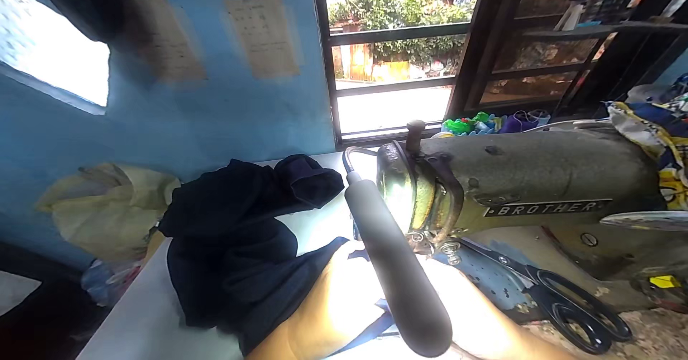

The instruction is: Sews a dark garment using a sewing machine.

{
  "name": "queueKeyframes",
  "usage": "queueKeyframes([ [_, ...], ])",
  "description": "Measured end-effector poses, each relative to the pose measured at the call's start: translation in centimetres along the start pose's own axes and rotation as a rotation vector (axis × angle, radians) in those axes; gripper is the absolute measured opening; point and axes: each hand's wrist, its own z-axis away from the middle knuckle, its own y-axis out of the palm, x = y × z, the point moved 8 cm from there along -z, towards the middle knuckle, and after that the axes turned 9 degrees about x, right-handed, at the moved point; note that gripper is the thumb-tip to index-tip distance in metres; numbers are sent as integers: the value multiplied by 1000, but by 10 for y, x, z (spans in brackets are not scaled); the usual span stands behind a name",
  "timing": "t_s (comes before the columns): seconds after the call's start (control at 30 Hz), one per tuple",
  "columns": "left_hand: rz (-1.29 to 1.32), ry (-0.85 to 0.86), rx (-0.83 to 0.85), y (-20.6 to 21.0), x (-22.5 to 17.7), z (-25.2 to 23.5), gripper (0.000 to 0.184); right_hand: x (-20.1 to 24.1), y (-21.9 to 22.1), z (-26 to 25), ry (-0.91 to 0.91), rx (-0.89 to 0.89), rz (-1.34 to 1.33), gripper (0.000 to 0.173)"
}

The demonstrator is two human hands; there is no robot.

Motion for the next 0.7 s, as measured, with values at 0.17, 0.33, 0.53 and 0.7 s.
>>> queueKeyframes([
  [0.17,38,-133,-17,-2,9,0,16,16,-2,7,-222,-157,445,34],
  [0.33,77,-195,-31,-1,9,1,17,28,-2,12,-254,-299,678,19],
  [0.53,160,-343,18,1,11,-1,27,16,-4,7,-85,-199,369,14],
  [0.7,237,-445,91,5,20,3,40,8,-3,0,107,-30,60,15],
])
